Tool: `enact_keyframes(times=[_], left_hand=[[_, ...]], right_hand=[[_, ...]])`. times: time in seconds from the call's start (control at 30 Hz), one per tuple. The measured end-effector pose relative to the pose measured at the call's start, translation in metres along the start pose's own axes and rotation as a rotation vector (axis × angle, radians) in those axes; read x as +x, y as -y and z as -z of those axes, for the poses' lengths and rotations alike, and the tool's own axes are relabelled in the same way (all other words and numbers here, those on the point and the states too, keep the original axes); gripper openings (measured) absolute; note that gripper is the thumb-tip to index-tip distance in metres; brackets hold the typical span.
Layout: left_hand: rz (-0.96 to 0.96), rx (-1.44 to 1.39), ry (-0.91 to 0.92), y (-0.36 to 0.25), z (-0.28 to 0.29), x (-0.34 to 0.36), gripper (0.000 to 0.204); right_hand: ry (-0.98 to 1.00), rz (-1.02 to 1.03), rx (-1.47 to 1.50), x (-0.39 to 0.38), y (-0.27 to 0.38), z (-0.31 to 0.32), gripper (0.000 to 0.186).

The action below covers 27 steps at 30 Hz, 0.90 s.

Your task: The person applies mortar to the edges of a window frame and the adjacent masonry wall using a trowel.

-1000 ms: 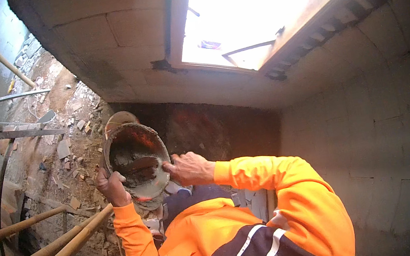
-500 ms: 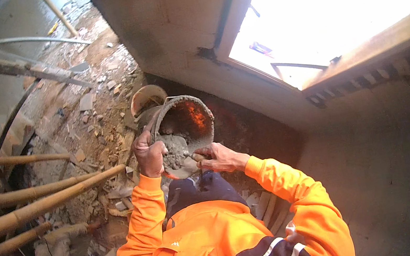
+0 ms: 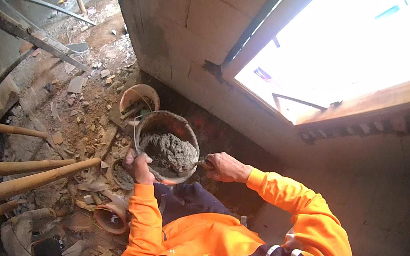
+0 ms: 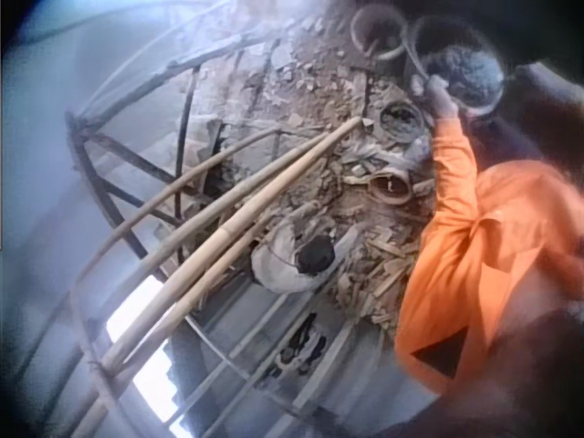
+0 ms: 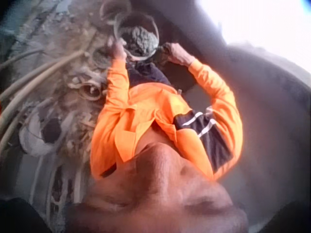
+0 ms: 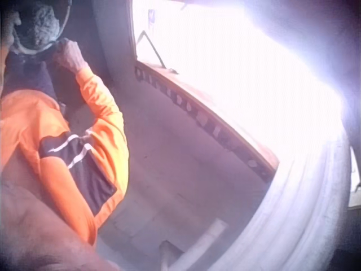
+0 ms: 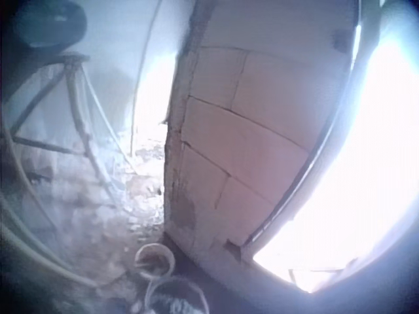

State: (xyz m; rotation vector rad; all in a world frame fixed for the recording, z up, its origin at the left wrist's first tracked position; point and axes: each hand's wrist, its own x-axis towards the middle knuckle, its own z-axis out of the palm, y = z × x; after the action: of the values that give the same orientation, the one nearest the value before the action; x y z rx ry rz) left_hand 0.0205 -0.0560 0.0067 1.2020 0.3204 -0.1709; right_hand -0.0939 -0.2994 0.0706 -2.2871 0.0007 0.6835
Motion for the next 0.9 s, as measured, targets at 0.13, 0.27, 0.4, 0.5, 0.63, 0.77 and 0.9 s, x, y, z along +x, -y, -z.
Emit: enact_keyframes(times=[0.13, 0.27, 0.4, 0.5, 0.63, 0.77, 0.9], left_hand=[[-0.011, -0.017, -0.121, 0.014, 0.023, 0.016, 0.012], [-0.047, -0.027, -0.167, 0.023, 0.046, 0.029, 0.011], [0.000, -0.014, -0.224, 0.035, 0.070, 0.047, 0.018], [0.041, -0.022, -0.189, 0.015, 0.078, 0.051, 0.024], [0.093, 0.049, -0.265, 0.019, 0.112, 0.061, 0.041], [0.082, 0.092, -0.313, 0.030, 0.130, 0.074, 0.045], [0.073, 0.103, -0.245, -0.004, 0.114, 0.082, 0.045]], right_hand=[[-0.031, 0.017, 0.028, 0.006, 0.018, 0.039, 0.030], [0.213, -0.210, 0.310, 0.028, 0.025, 0.106, 0.029], [0.167, -0.390, 0.382, 0.077, -0.035, 0.181, 0.029], [-0.095, -0.528, 0.559, 0.089, -0.083, 0.249, 0.030], [-0.285, -0.330, 0.245, 0.038, 0.025, 0.266, 0.028], [-0.163, -0.376, 0.292, 0.049, 0.018, 0.205, 0.029], [-0.130, -0.576, -0.453, 0.127, -0.110, 0.112, 0.033]])
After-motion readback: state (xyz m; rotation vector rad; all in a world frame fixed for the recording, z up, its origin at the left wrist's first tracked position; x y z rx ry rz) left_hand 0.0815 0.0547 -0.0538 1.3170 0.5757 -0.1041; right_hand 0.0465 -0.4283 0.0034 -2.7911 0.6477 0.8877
